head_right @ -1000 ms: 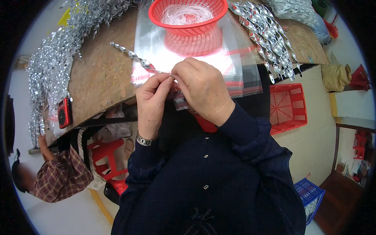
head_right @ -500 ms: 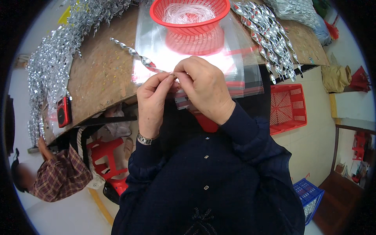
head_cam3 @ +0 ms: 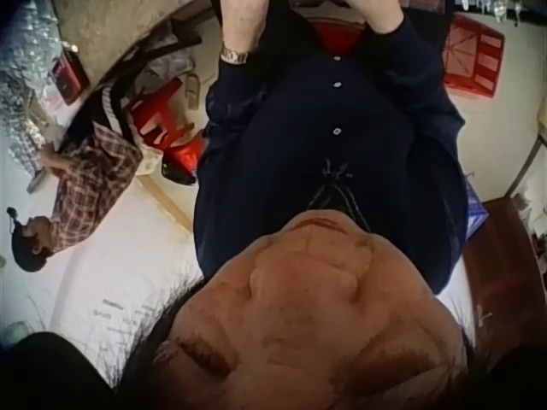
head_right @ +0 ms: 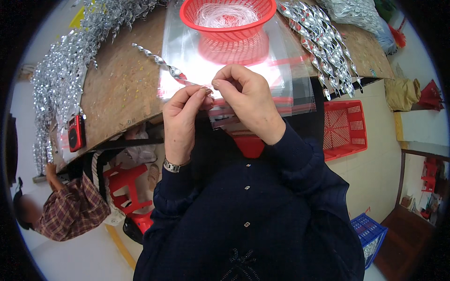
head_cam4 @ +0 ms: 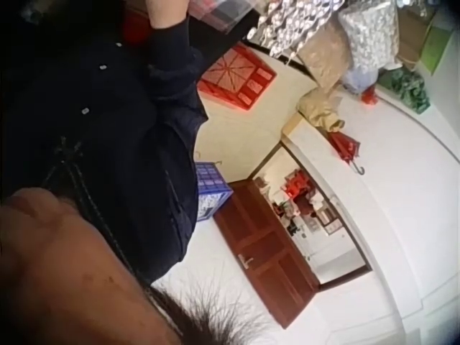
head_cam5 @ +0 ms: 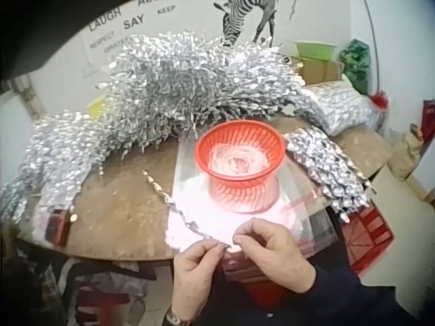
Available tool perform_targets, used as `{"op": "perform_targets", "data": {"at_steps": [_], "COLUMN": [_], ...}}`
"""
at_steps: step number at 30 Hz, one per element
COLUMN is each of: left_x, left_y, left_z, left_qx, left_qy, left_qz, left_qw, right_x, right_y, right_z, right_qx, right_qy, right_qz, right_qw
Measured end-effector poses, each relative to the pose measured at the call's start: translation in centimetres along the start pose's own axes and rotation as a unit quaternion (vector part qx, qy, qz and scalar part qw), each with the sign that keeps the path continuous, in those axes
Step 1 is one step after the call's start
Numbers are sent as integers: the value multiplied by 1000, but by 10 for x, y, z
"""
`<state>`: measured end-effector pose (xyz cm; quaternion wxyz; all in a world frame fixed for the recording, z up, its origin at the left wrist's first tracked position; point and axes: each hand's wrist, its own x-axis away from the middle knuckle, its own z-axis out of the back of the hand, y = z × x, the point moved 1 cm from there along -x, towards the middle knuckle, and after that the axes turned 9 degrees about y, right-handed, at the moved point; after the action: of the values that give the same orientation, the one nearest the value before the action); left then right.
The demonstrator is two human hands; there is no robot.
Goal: Assembling small toy components and tinsel decorations at a factory workstation.
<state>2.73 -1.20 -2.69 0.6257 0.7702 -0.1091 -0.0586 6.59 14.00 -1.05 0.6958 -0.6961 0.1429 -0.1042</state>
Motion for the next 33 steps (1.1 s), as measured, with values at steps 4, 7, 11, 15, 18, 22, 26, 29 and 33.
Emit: {"op": "perform_targets", "data": {"at_steps": [4, 7, 11, 15, 18, 22, 26, 29, 33], "left_x": [0, 0, 0, 1, 1, 0, 1, 0, 0], "left_y": [0, 0, -1, 3, 3, 1, 2, 2, 2], "left_z": [-1, 0, 0, -3, -2, 1, 0, 0, 0], "left_qx": [-6, -12, -18, -28, -34, -43, -33, -35, -33], "left_qy": [-7, -16, -13, -18, -17, -26, -20, -16, -18], "left_qz": [-8, -8, -12, -12, -5, -19, -12, -16, -11], "left_qw": [1000, 1000, 1000, 999, 999, 999, 999, 999, 999], "right_x": [-3, -5, -6, -7, -9, -9, -10, -11, -11], "right_y": [3, 2, 3, 4, 3, 0, 0, 2, 1], "right_z": [2, 5, 5, 4, 4, 4, 5, 5, 7], "right_qx": [-39, -52, -80, -92, -101, -113, -130, -137, -115], "right_qy": [-1, -17, -22, -20, -21, -14, -13, -14, -29], "right_qz": [-13, -34, -55, -45, -38, -35, -40, -38, -21], "right_qw": [999, 998, 995, 995, 994, 993, 991, 990, 993]}}
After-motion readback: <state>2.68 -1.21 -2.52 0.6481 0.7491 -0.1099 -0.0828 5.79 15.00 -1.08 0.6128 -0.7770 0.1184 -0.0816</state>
